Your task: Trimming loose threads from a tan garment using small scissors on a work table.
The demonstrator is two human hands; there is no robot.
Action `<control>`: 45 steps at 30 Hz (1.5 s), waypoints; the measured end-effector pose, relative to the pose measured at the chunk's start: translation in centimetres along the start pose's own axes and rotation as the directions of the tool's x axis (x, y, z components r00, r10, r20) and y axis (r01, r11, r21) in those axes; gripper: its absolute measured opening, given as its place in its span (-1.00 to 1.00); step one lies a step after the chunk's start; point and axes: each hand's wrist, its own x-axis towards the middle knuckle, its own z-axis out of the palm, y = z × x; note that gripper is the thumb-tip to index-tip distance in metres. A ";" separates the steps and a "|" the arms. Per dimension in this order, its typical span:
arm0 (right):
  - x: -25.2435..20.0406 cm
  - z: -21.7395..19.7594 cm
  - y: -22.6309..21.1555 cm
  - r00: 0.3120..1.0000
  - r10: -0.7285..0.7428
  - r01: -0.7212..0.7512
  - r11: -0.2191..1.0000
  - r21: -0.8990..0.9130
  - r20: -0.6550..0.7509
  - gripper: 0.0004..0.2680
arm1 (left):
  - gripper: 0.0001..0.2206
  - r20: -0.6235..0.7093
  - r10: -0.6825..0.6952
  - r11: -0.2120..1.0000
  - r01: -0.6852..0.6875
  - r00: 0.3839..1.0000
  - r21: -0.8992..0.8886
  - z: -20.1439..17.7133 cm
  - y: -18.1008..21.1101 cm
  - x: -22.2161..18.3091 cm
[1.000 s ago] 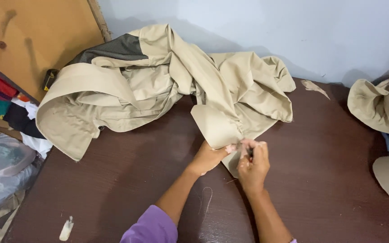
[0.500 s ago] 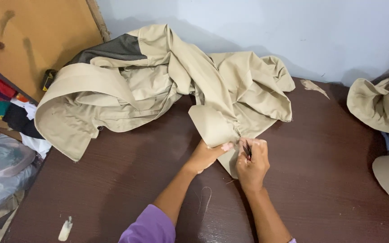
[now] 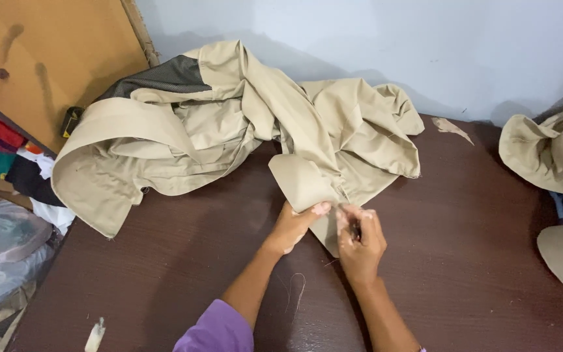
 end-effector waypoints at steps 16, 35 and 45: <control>1.7 0.8 1.2 0.983 0.158 -0.141 0.975 -0.173 0.090 -0.92 | -0.52 0.098 0.105 0.950 -0.129 0.990 0.285 0.6 1.5 -0.2; 4.2 -0.5 -0.7 0.615 0.429 -0.568 0.823 -0.005 0.661 -0.95 | -0.70 -0.170 -0.228 0.972 0.215 0.959 -0.095 -0.2 3.3 1.4; 6.4 -1.5 -1.9 0.762 0.401 -0.241 0.904 -0.353 0.508 -0.74 | -0.78 -0.010 -0.223 0.939 0.212 0.975 -0.272 -1.7 3.2 1.5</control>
